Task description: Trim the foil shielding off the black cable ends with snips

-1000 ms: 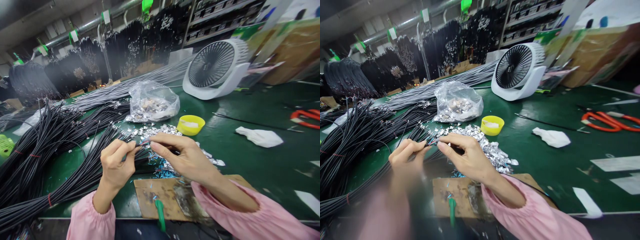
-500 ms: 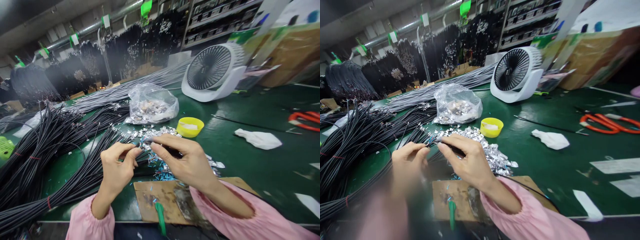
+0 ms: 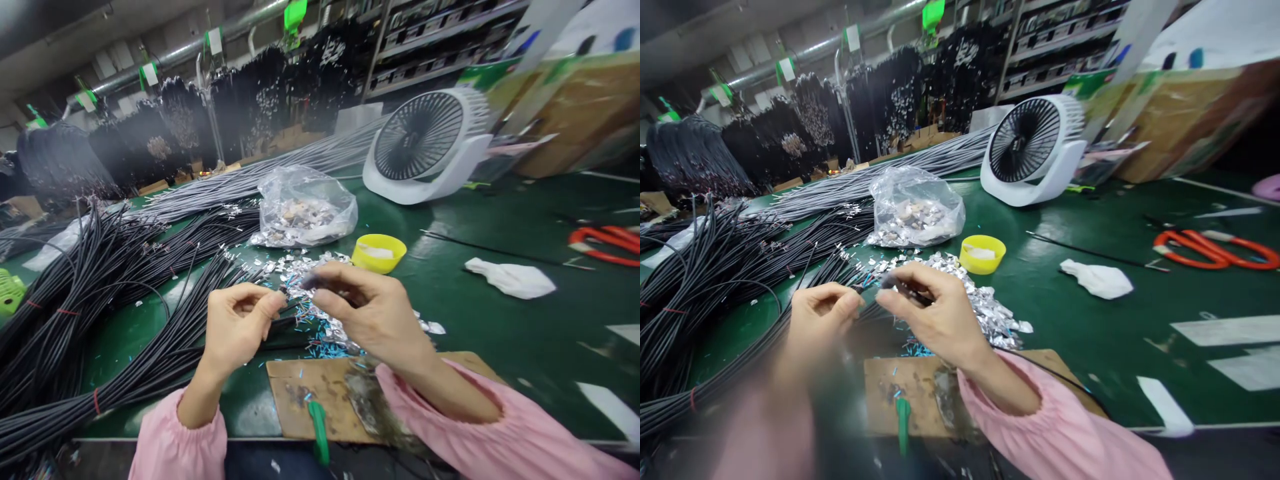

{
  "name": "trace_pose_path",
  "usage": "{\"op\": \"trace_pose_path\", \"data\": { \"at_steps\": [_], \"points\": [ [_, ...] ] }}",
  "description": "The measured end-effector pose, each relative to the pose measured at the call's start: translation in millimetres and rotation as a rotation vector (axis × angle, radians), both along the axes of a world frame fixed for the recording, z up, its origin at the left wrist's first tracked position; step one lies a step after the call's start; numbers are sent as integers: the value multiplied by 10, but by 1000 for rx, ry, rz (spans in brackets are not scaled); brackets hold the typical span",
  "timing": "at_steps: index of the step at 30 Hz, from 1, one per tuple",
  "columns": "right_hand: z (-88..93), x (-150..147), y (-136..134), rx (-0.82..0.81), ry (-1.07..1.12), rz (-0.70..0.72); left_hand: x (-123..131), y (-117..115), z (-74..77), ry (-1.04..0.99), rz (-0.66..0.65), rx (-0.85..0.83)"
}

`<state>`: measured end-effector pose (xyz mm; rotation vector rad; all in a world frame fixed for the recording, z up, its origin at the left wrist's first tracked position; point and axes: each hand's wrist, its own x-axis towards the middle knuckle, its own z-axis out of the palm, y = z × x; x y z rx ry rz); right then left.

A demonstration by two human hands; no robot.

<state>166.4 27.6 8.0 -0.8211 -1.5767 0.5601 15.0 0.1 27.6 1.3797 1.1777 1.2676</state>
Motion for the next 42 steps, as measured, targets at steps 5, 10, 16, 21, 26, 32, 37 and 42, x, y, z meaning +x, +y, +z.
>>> {"op": "trace_pose_path", "data": {
  "at_steps": [5,10,16,21,26,32,37,42],
  "points": [
    [1,-9,-1,71,1,-54,63,-20,-56,68,65,79],
    [0,-8,-28,214,-109,-61,83,-17,-114,136,120,148],
    [4,24,-14,212,-101,186,8,15,-62,226,-41,173],
    [-5,-41,-41,-160,184,605,-35,66,-44,-34,-322,34],
    [-13,-125,-70,134,-22,-1,76,28,-155,132,86,291],
    [-15,15,34,252,-39,-330,103,-15,-144,171,99,158],
    [51,98,96,190,-93,-108,64,-4,-116,129,87,108],
    [-14,-32,50,-24,-17,300,40,46,-112,83,-70,68]
  ]
}}
